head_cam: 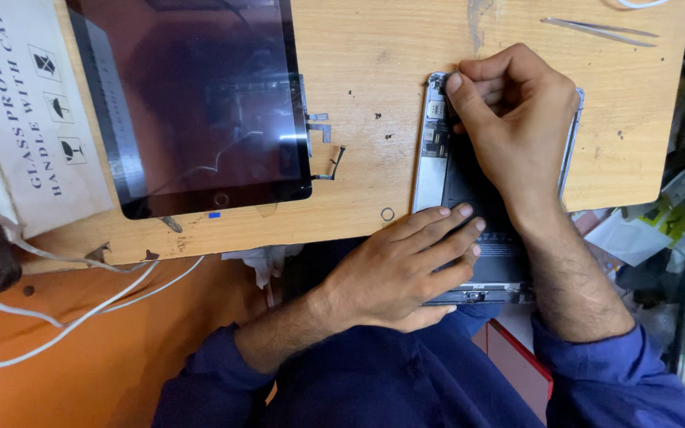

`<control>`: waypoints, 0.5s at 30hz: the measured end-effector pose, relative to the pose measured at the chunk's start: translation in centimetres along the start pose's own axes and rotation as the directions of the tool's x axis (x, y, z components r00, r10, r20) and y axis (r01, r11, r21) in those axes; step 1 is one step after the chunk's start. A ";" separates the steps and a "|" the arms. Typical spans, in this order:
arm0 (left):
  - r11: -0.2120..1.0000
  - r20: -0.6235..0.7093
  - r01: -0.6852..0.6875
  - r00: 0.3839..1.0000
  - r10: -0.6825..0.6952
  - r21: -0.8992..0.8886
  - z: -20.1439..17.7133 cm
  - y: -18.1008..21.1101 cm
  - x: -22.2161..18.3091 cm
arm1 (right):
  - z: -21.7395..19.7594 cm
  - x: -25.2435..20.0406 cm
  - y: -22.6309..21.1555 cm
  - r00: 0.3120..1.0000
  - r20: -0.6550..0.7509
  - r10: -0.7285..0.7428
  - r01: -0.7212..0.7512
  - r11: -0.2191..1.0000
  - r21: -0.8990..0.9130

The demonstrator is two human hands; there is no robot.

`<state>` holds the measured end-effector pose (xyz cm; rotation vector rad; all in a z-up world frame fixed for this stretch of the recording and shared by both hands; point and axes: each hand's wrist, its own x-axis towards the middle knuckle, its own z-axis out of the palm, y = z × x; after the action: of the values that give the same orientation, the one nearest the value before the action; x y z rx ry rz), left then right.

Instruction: The person works on a disassembled tablet, using a metal spudger to pry and separate internal components. They apply adhesive from a small bottle along the edges of the battery area and press the casing to secure it.

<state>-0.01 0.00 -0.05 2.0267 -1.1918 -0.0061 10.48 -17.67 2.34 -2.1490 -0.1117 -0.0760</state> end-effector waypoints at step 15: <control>1.000 0.002 -0.009 1.000 0.009 0.011 0.1 -0.2 -0.1 | -0.3 0.1 1.3 0.998 0.034 0.057 -0.062 0.981 0.184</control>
<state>0.08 0.05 -0.26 2.0316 -1.2048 0.0027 10.69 -18.67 1.44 -1.9669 -0.0684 0.0004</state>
